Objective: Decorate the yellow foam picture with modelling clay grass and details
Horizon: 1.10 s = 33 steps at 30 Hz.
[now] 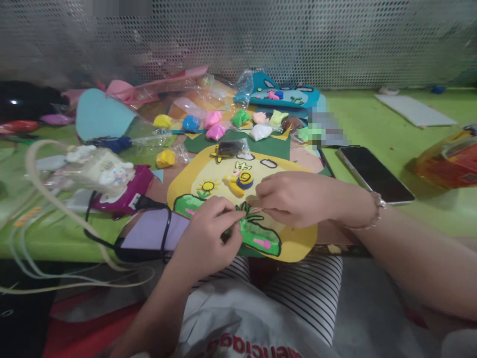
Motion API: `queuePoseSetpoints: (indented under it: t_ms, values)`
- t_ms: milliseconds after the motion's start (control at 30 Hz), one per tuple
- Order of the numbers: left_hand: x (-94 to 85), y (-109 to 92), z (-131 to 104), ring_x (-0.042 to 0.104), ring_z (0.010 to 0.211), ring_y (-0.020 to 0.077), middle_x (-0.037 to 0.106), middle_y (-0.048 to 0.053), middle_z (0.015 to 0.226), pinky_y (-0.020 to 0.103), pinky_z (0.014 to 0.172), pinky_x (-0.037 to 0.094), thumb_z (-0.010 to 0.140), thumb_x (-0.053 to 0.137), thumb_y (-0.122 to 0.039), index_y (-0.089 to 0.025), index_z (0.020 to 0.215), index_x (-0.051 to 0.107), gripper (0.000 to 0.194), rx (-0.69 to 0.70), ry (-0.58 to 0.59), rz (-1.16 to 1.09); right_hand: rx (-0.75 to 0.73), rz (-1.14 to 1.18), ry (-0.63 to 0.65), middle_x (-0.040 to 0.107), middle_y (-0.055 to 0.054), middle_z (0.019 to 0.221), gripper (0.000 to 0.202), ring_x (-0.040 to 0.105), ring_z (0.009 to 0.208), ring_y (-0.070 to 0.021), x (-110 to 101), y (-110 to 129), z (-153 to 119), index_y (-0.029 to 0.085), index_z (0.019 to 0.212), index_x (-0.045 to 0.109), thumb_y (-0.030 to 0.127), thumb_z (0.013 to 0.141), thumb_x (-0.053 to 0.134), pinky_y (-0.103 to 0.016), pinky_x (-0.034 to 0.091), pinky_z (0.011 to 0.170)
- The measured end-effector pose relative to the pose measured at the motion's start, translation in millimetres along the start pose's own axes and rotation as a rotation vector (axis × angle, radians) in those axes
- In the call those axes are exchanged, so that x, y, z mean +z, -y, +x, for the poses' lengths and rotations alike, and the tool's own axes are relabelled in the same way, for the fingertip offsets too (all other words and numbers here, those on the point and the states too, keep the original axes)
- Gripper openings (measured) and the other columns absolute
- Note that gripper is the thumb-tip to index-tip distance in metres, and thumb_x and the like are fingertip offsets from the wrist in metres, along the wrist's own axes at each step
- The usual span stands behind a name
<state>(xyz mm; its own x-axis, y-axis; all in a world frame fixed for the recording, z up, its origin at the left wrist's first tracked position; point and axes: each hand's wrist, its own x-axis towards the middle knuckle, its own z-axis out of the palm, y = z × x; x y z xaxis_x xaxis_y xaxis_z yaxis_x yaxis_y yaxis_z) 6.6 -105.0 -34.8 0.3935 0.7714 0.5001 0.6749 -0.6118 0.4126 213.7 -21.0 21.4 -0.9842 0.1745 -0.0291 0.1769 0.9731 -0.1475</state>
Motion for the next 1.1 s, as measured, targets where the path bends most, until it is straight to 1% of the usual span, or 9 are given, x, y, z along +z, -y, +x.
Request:
queuePoseSetpoints:
  t_ms: [67,133,433,600,733,833,900,1000,1100]
  values:
    - [-0.8,0.0,0.3,0.055,0.081,0.0162,0.058,0.007,0.085,0.030,0.074,0.048,0.081,0.051,-0.007,-0.011,0.093,0.068,0.021,-0.021,-0.041,-0.009,0.016,-0.006,-0.001,0.044,-0.001,0.070,0.020,0.035,0.061,-0.0130,0.1,-0.6,-0.3,0.014,0.079,0.058,0.011,0.088,0.041,-0.028,0.030,0.059]
    - [-1.5,0.2,0.4,0.056,0.080,0.0158,0.058,0.006,0.084,0.030,0.073,0.048,0.081,0.051,-0.007,-0.011,0.092,0.069,0.021,-0.025,-0.055,-0.018,0.013,-0.003,0.000,0.044,-0.001,0.069,0.021,0.035,0.060,-0.0127,0.3,-0.6,-0.2,0.014,0.079,0.059,0.010,0.088,0.041,-0.028,0.030,0.058]
    - [-0.5,0.0,-2.1,0.054,0.080,0.0182,0.057,0.007,0.084,0.033,0.072,0.047,0.082,0.049,-0.010,-0.011,0.095,0.070,0.024,0.012,0.033,0.025,-0.029,0.031,0.017,0.049,-0.003,0.071,0.025,0.036,0.061,-0.0132,1.3,2.4,3.1,0.014,0.079,0.064,0.016,0.090,0.042,-0.028,0.031,0.059]
    - [1.1,-1.0,-2.3,0.053,0.079,0.0192,0.056,0.008,0.082,0.035,0.071,0.046,0.080,0.051,-0.010,-0.010,0.095,0.069,0.024,0.038,0.042,0.051,-0.029,0.023,0.026,0.048,-0.002,0.069,0.026,0.033,0.059,-0.0125,3.5,1.8,3.5,0.014,0.072,0.061,0.018,0.090,0.043,-0.029,0.030,0.059]
    - [1.9,-1.9,-3.0,0.051,0.080,0.0206,0.055,0.008,0.082,0.037,0.071,0.046,0.078,0.051,-0.010,-0.011,0.095,0.069,0.024,0.067,0.039,0.096,-0.013,0.033,0.021,0.049,-0.003,0.070,0.025,0.034,0.060,-0.0120,2.2,2.2,2.6,0.014,0.070,0.058,0.016,0.090,0.043,-0.028,0.031,0.059]
    - [1.7,-2.8,-2.4,0.050,0.079,0.0206,0.054,0.009,0.083,0.037,0.071,0.045,0.079,0.051,-0.011,-0.010,0.099,0.068,0.026,0.068,0.021,0.112,0.011,0.047,0.028,0.048,-0.002,0.071,0.023,0.034,0.060,-0.0114,1.8,2.2,2.1,0.014,0.070,0.057,0.015,0.088,0.043,-0.027,0.031,0.059]
    - [1.5,-3.1,-1.6,0.050,0.080,0.0208,0.054,0.009,0.083,0.038,0.071,0.045,0.079,0.050,-0.011,-0.010,0.100,0.067,0.027,0.072,0.045,0.123,0.011,0.051,0.031,0.048,-0.002,0.070,0.023,0.034,0.060,-0.0112,2.5,1.8,2.2,0.015,0.067,0.056,0.015,0.087,0.044,-0.027,0.031,0.059]
    - [1.5,-3.0,-0.9,0.050,0.080,0.0208,0.054,0.008,0.082,0.038,0.071,0.044,0.080,0.050,-0.012,-0.011,0.097,0.068,0.025,0.078,0.079,0.130,-0.001,0.048,0.034,0.047,-0.002,0.070,0.023,0.034,0.060,-0.0111,3.2,0.9,2.3,0.015,0.065,0.054,0.014,0.086,0.044,-0.027,0.031,0.060]
    - [1.6,-2.5,-0.9,0.050,0.082,0.0214,0.054,0.009,0.086,0.038,0.073,0.044,0.080,0.050,-0.012,-0.009,0.103,0.067,0.028,0.081,0.064,0.123,0.006,0.017,0.000,0.046,-0.002,0.069,0.022,0.033,0.060,-0.0120,2.1,-0.5,1.7,0.013,0.071,0.057,0.011,0.085,0.042,-0.027,0.031,0.060]
